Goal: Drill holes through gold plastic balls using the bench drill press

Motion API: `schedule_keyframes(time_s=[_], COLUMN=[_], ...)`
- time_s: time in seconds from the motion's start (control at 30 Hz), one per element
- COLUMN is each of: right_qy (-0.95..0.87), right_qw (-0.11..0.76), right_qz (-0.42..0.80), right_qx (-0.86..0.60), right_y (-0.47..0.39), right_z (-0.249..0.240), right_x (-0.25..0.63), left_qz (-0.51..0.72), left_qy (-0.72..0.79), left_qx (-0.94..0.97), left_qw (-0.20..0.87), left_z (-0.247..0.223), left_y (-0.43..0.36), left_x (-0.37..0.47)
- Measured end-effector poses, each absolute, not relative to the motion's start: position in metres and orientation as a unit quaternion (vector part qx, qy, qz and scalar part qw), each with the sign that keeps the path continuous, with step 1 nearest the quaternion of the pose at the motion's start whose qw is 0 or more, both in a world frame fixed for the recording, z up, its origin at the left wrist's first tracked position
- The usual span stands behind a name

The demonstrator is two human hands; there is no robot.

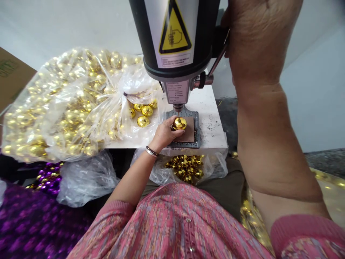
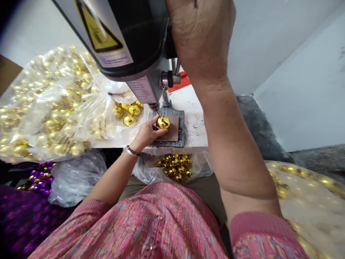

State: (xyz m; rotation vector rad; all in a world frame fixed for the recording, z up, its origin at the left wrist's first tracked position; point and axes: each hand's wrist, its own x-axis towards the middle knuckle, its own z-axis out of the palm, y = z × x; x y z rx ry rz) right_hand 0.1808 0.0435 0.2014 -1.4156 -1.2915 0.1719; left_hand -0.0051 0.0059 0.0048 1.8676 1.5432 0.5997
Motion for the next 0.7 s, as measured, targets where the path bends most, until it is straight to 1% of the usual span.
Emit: schedule_keyframes(time_s=[0.1, 0.27, 0.4, 0.53, 0.7], right_qy=[-0.568, -0.629, -0.644, -0.65, -0.644], right_qw=[0.57, 0.601, 0.571, 0.559, 0.591], right_qz=[0.044, -0.052, -0.113, -0.13, -0.152], right_qx=[-0.592, -0.49, -0.496, -0.498, -0.462], right_y=[0.03, -0.006, -0.031, -0.037, -0.031], right_z=[0.192, 0.152, 0.115, 0.088, 0.067], right_x=[0.178, 0.182, 0.187, 0.192, 0.194], left_qz=[0.224, 0.221, 0.231, 0.231, 0.239], left_qy=[0.589, 0.589, 0.579, 0.581, 0.575], left_qx=[0.707, 0.701, 0.701, 0.695, 0.689], left_qw=[0.321, 0.335, 0.345, 0.354, 0.371], left_z=[0.005, 0.005, 0.003, 0.002, -0.002], left_y=[0.006, 0.006, 0.005, 0.005, 0.005], left_x=[-0.004, -0.003, -0.004, -0.004, -0.005])
